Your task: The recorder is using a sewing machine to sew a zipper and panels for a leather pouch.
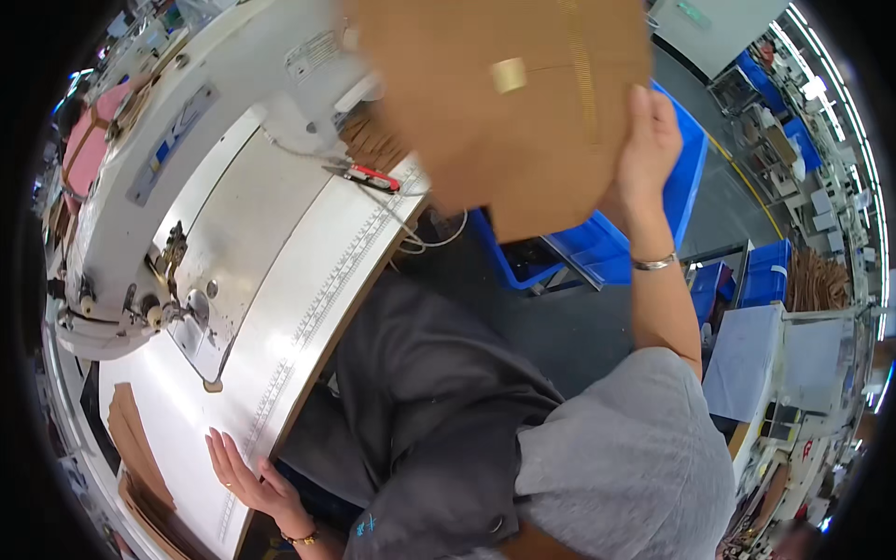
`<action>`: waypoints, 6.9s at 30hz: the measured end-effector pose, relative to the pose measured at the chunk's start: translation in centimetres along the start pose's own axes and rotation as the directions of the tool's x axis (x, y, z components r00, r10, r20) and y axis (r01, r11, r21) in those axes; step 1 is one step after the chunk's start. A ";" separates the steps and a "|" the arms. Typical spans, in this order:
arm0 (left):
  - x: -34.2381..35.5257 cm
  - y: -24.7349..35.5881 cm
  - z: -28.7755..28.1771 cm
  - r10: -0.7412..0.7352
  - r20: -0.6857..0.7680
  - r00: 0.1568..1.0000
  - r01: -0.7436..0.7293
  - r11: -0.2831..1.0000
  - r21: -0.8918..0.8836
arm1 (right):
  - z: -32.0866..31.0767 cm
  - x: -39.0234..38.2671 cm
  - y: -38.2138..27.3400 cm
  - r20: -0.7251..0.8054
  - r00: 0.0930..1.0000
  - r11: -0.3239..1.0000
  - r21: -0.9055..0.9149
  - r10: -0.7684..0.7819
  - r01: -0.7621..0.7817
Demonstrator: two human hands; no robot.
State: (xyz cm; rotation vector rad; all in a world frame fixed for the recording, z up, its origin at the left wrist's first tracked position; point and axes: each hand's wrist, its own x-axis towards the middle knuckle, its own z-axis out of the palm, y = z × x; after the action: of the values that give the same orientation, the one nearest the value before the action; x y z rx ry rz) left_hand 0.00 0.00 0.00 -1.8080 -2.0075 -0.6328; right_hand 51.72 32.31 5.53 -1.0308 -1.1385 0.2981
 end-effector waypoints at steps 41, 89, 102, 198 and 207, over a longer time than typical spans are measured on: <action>3.9 0.5 -1.2 -0.243 0.245 0.939 0.268 0.961 -0.072 | 16.5 -5.4 -8.3 0.681 0.151 0.431 0.262 -0.717 0.863; 17.3 -7.3 7.7 -0.405 0.216 0.888 0.459 0.773 -0.437 | 32.1 -20.2 -10.8 0.399 -0.209 0.319 0.888 -0.893 0.331; 15.2 -5.5 4.5 -0.147 0.213 0.966 0.126 0.986 0.110 | 32.1 -20.2 -10.5 0.400 -0.178 0.327 0.884 -0.899 0.334; 7.7 -5.3 -1.9 -0.408 0.513 0.755 0.494 0.869 -0.037 | 30.8 -18.8 -11.7 0.647 -0.324 0.466 0.740 -0.691 0.485; 9.2 -4.8 -0.3 -0.246 0.080 0.966 0.258 0.913 -0.317 | 33.2 -21.4 -12.0 0.802 -0.176 0.766 0.597 -0.571 0.237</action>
State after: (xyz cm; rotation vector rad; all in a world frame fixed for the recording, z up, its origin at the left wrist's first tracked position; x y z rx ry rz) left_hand -5.81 7.14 4.85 -1.7538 -2.2954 -1.0710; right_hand 10.66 28.93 3.62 0.1400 -2.6726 0.6827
